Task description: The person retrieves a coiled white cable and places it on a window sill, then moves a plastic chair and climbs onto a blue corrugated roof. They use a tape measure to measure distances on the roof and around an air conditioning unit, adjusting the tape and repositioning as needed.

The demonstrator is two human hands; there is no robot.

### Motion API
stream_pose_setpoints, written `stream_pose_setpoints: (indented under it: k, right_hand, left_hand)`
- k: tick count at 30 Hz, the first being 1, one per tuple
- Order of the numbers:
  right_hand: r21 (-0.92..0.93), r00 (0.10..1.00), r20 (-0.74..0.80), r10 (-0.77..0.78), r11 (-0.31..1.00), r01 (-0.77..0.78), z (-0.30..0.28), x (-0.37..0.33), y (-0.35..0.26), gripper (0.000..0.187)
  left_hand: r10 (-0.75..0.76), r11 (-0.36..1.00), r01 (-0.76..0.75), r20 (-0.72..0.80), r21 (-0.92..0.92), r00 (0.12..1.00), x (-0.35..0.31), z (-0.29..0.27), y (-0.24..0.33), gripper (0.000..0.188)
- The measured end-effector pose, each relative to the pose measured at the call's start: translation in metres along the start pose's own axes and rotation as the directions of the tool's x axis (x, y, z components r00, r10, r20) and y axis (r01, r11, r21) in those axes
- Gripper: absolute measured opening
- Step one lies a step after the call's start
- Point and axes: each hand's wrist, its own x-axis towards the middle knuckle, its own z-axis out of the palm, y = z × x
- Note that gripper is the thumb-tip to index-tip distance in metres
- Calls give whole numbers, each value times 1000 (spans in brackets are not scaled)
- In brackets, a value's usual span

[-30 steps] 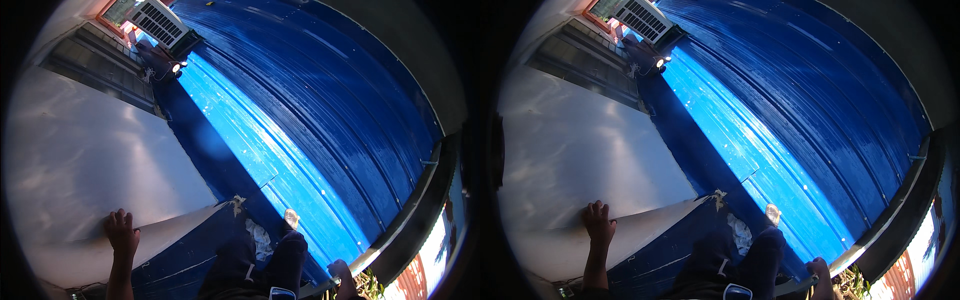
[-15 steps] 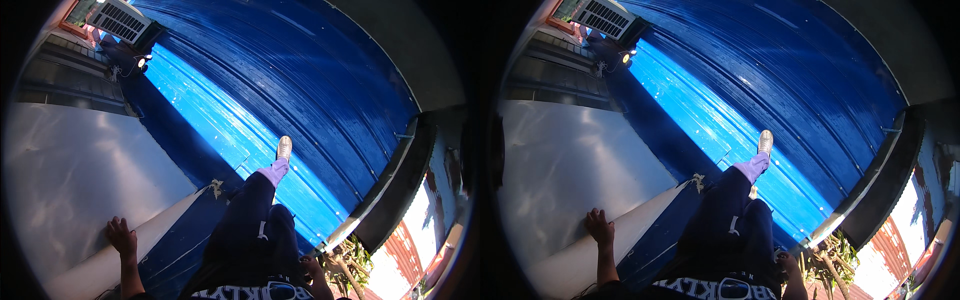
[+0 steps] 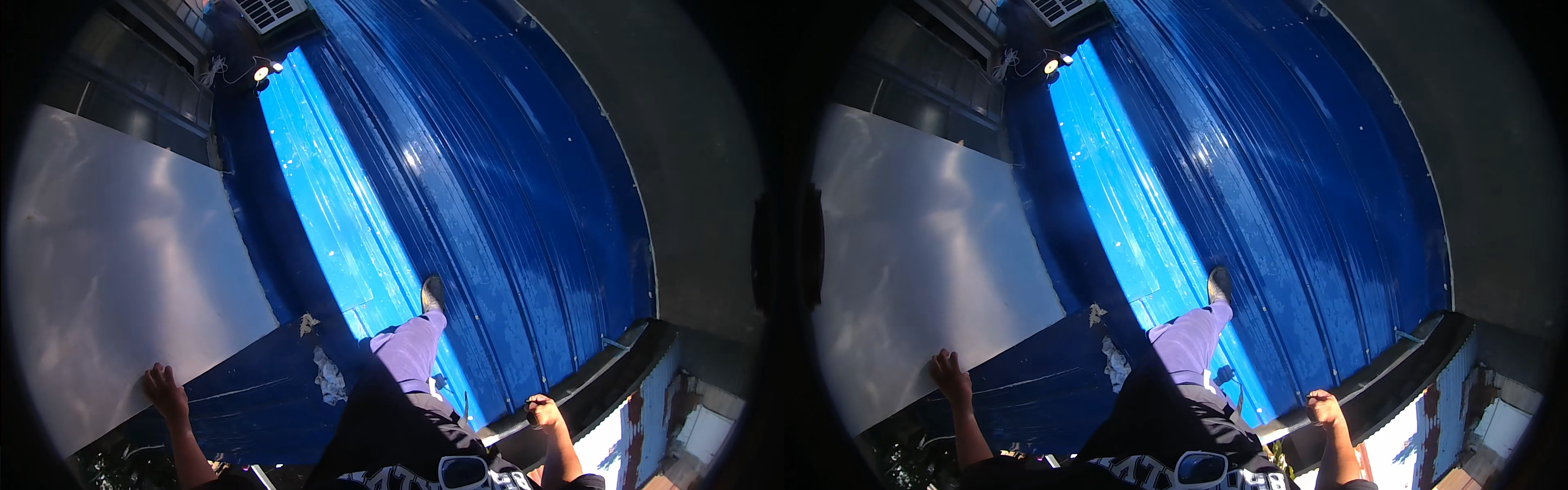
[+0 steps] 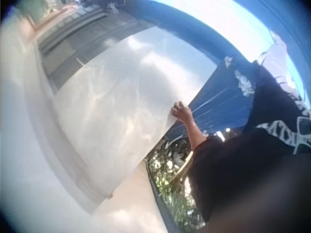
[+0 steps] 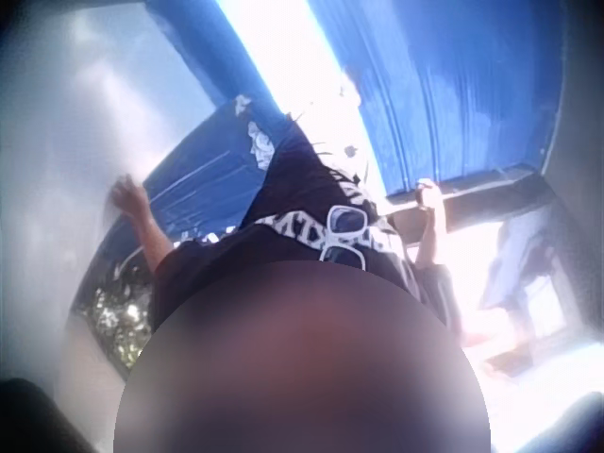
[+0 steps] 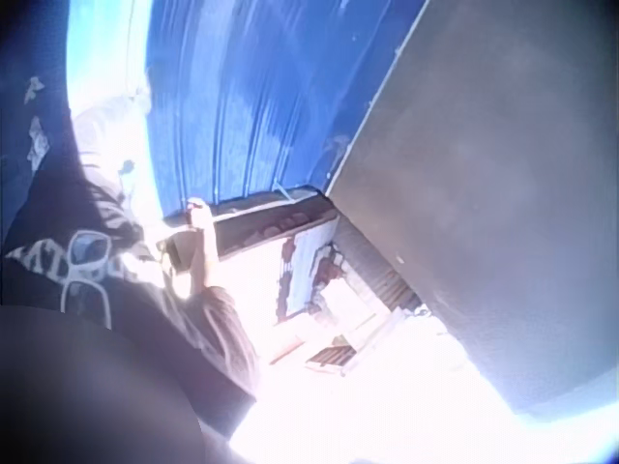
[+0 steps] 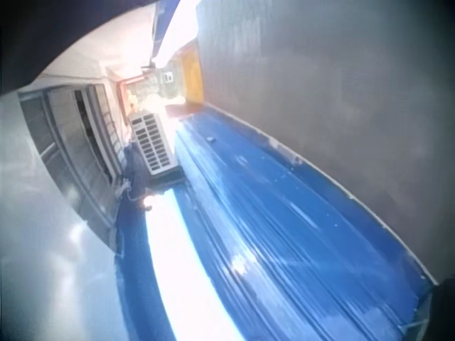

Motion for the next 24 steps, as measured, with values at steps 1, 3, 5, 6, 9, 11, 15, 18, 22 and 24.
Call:
stream_pose_setpoints:
  k: [1, 3, 5, 6, 9, 11, 15, 18, 22, 24]
  right_hand:
    - [-225, 993, -117, 12, 974, -38, 1, 1, -54, 12]
    - [-351, 978, -211, -8, 934, -68, 7, 1, -136, 12]
    - [-306, 973, -228, -36, 951, -37, 11, 5, -180, 10]
    - [-294, 951, -307, 28, 948, -122, 10, 4, -191, 11]
    - [-321, 937, -347, 52, 932, -171, 7, 7, -182, 10]
    - [-263, 943, -307, 127, 941, -213, 6, 5, -165, 14]
    - [-452, 945, -252, 211, 837, -307, 12, -9, -158, 12]
    - [-470, 902, -306, 305, 776, -421, 19, -6, -192, 10]
    - [-508, 866, -348, 360, 704, -496, 20, 52, -270, 15]
    - [-524, 847, -359, 391, 667, -530, 21, 100, -317, 19]
  left_hand:
    - [1, 1000, 0, -27, 11, 1000, 4, -2, 9, 63]
    - [-231, 968, 245, 191, -55, 954, 19, -7, 36, 52]
    - [-388, 880, 459, 374, -120, 842, 46, -15, 74, 41]
    - [-425, 827, 537, 441, -166, 791, 61, -19, 103, 35]
    - [-240, 780, 483, 523, -398, 818, 108, -40, 196, 39]
    - [-80, 678, 437, 532, -591, 843, 133, -56, 257, 41]
    - [99, 505, 280, 377, -817, 921, 153, -94, 367, 42]
    - [166, 422, 202, 294, -884, 941, 155, -115, 429, 43]
    - [267, 420, 323, 455, -848, 849, 158, -137, 467, 44]
    - [277, 460, 449, 604, -766, 747, 163, -147, 468, 45]
